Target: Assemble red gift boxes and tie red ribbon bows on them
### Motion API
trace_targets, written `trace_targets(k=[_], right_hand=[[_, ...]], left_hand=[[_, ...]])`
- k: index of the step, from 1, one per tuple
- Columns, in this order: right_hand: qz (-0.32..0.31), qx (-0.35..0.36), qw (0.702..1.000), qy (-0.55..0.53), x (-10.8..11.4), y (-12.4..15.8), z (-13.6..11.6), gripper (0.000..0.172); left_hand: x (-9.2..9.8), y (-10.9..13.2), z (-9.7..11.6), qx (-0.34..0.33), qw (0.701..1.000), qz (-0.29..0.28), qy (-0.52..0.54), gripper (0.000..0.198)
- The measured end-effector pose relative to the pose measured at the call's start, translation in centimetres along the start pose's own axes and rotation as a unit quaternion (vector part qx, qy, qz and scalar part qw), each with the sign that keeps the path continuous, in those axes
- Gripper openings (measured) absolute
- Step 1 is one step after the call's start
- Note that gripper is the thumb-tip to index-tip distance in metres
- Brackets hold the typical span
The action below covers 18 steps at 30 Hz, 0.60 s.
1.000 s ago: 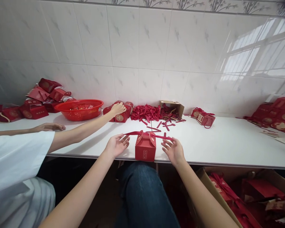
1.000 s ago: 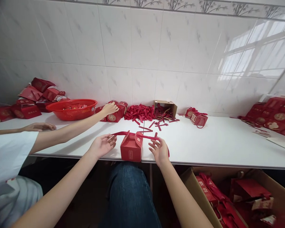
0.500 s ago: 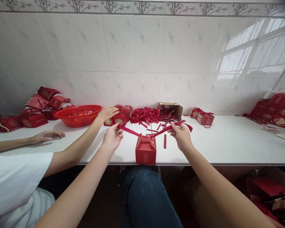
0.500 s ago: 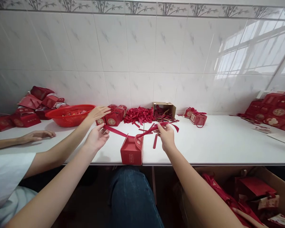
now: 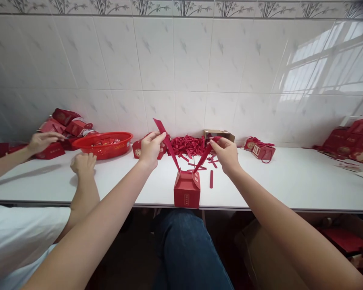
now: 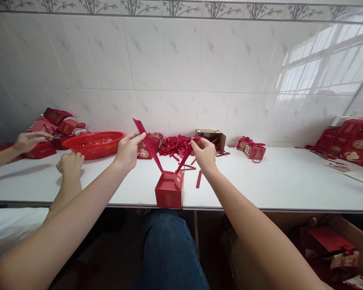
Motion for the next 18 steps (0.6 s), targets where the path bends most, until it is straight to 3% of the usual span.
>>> trace_targets(k=[7,11,18], right_hand=[[0.017,-0.011,0.998,-0.061,-1.5,-0.3,-2.8,0.027],[-0.018,-0.071,0.993,-0.096,-2.9,-0.5,-3.3,0.02],[-0.12,-0.123,0.983,-0.069,-5.4,0.1,-3.7,0.005]], left_hand=[[-1.4,0.4,0.6,-0.01,0.997,-0.071,-0.003,0.016],[-1.9,1.0,0.5,-0.014,0.994,-0.111,0.006,0.016],[-2.8,2.2,0.2,0.059,0.968,-0.239,0.04,0.012]])
Point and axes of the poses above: each hand's wrist, its own y-axis away from the middle knuckle, its own x-axis out of the back of the hand, z = x × y, the point moved 5 cm from there along -y, towards the middle knuckle, and after that the axes turned 14 degrees about z, right-handed, at the moved point
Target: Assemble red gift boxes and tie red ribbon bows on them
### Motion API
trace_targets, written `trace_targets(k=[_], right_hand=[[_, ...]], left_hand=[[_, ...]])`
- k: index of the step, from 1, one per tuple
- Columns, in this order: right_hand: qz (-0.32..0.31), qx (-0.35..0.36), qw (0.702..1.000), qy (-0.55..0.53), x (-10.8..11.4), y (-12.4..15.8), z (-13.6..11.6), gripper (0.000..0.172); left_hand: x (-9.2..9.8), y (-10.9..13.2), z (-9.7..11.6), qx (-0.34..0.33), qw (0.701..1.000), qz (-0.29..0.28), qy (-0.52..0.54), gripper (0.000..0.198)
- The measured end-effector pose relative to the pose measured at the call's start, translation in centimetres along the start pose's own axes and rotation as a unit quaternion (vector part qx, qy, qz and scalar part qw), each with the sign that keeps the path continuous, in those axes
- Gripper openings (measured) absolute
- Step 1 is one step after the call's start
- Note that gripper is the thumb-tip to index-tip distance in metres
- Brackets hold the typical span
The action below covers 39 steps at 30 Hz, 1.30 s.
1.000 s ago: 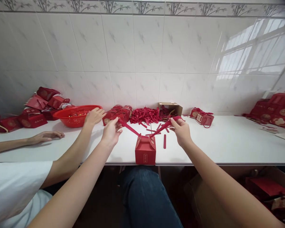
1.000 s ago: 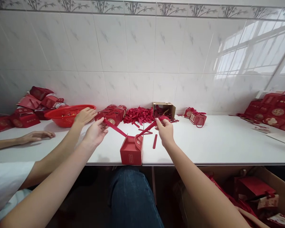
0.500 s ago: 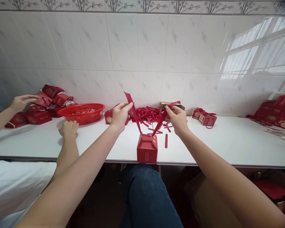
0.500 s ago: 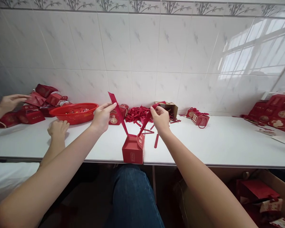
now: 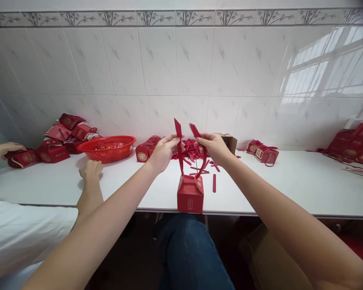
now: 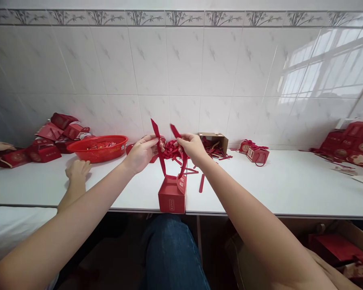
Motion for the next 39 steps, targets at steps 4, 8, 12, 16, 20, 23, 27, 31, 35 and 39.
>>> trace_targets(k=[4,8,12,16,20,23,27,31,35,39], right_hand=[[-0.056,-0.002,0.998,0.014,-0.7,0.8,0.0,0.011],[-0.134,0.032,0.99,-0.008,-1.2,1.8,0.0,0.017],[-0.115,0.074,0.991,0.012,-0.8,1.8,0.5,0.03],[-0.151,0.165,0.973,0.057,-0.1,1.8,0.7,0.03],[-0.161,0.379,0.889,0.201,0.7,2.6,0.4,0.019],[-0.131,0.523,0.783,0.311,0.9,3.4,0.2,0.02],[-0.096,0.582,0.691,0.417,0.7,4.0,0.2,0.025],[-0.059,0.559,0.722,0.403,0.9,4.0,0.5,0.024],[0.02,0.468,0.83,0.304,1.5,3.8,1.6,0.022],[0.115,0.344,0.895,0.261,3.0,3.2,2.9,0.026]], left_hand=[[-0.5,0.4,0.2,-0.053,0.994,-0.028,-0.087,0.017],[-0.9,0.8,0.3,-0.101,0.981,-0.018,-0.162,0.025],[-0.8,1.0,-0.1,-0.079,0.972,-0.013,-0.222,0.023],[-0.1,0.6,-1.1,-0.014,0.967,-0.031,-0.253,0.019],[0.5,0.5,-1.7,0.029,0.969,-0.057,-0.237,0.02],[0.4,0.8,-1.7,0.049,0.973,-0.078,-0.212,0.022],[0.3,1.0,-1.8,0.063,0.973,-0.095,-0.201,0.029],[0.5,1.1,-1.5,0.024,0.965,-0.096,-0.244,0.032],[0.7,1.8,-0.5,-0.143,0.892,-0.058,-0.424,0.032],[1.4,3.0,1.2,-0.367,0.722,0.018,-0.586,0.02]])
Point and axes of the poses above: each hand's wrist, its own y-axis away from the middle knuckle, its own x-axis out of the back of the hand, z = x × y, the point moved 5 cm from there along -y, towards the middle knuckle, and after that the axes turned 14 degrees about z, right-handed, at the moved point
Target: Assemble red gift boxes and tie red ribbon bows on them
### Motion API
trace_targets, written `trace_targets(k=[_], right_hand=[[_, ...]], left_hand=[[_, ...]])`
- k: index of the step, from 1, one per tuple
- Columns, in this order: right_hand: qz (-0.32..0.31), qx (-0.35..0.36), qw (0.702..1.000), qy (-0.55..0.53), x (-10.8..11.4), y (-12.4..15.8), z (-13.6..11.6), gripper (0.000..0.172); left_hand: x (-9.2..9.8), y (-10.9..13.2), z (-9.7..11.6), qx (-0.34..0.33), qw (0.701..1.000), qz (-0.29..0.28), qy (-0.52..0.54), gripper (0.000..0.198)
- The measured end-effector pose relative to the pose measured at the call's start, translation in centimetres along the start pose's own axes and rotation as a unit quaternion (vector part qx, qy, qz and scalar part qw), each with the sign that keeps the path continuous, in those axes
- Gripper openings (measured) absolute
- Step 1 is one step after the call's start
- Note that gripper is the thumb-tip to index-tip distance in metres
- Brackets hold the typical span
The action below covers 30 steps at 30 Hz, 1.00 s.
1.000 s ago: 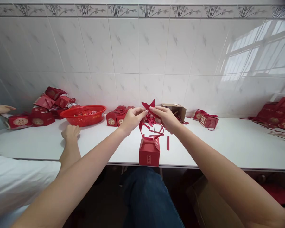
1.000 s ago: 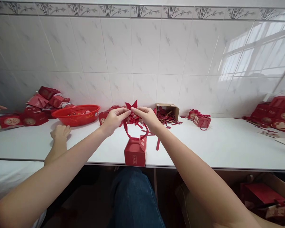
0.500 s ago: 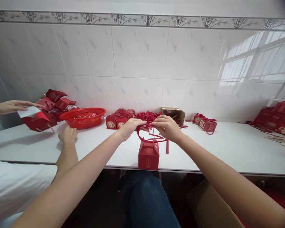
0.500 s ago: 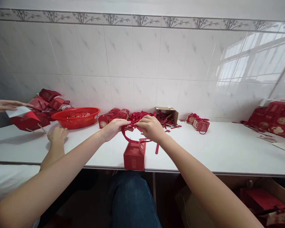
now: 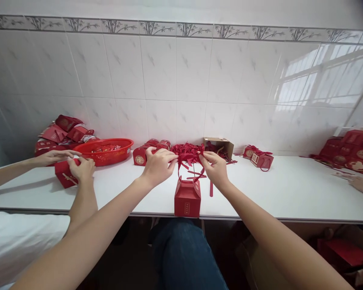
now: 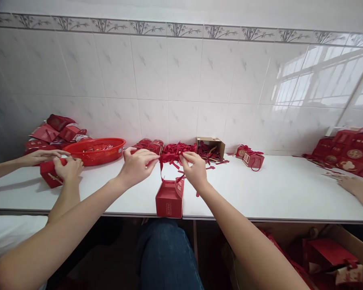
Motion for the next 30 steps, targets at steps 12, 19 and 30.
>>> trace_targets(k=[12,19,30], right_hand=[[-0.093,-0.182,0.956,0.211,10.0,5.0,11.5,0.02],[-0.128,-0.133,0.958,0.22,6.1,6.1,10.6,0.042],[-0.33,-0.071,0.941,-0.014,-1.5,7.1,3.4,0.066]], left_hand=[[1.9,11.3,-12.1,0.181,0.962,-0.168,-0.115,0.024],[-3.2,10.8,-9.3,0.251,0.96,-0.117,0.037,0.024],[-8.2,9.3,-3.4,0.348,0.883,-0.078,0.304,0.031]])
Point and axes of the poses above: each hand's wrist, its own y-axis away from the middle knuckle, its own x-axis out of the back of the hand, z = x × y, the point moved 5 cm from there along -y, towards the middle knuckle, and after that the axes turned 14 degrees about z, right-handed, at the moved point
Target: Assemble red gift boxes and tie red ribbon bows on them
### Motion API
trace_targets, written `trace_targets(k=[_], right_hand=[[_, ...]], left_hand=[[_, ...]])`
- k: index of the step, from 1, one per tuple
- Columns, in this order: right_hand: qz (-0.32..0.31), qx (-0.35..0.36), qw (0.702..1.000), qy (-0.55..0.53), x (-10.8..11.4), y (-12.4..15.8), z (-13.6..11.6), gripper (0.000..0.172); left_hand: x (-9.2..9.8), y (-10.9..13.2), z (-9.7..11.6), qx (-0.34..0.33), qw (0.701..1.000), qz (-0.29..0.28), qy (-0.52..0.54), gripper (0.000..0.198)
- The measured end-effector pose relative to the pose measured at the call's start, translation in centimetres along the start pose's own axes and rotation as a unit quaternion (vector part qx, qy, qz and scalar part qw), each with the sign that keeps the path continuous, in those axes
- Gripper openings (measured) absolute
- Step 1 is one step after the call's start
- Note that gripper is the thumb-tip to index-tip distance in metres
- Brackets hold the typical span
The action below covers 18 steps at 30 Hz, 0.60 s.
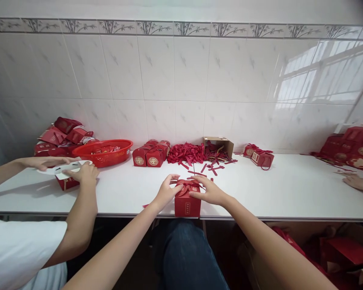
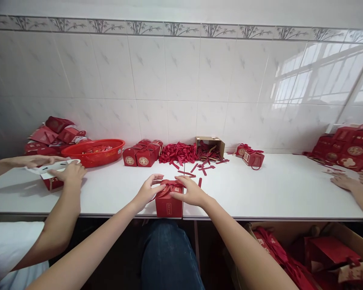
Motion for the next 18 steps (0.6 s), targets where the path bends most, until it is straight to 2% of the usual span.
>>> trace_targets(k=[8,12,15,18], right_hand=[[-0.002,-0.082,0.997,-0.016,-0.5,0.2,1.5,0.074],[0.012,-0.094,0.995,-0.035,-0.8,0.5,1.8,0.07],[0.02,-0.077,0.997,-0.019,-0.8,0.2,1.6,0.071],[0.007,-0.016,0.999,0.029,-0.7,-0.4,0.7,0.068]], left_hand=[[-0.5,0.2,-0.9,0.016,1.0,0.022,-0.001,0.042],[-0.6,0.3,-1.2,0.046,0.999,0.022,-0.012,0.047],[-0.6,0.4,-0.7,0.063,0.998,0.01,-0.012,0.045],[-0.4,0.3,-0.2,0.062,0.998,0.008,-0.013,0.045]])
Point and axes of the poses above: each hand's wrist, its own y-axis away from the middle knuckle, its own x-axis out of the back of the hand, z = x × y, the point moved 5 cm from there along -y, towards the middle knuckle, and after that the axes turned 14 degrees about z, right-handed, at the moved point
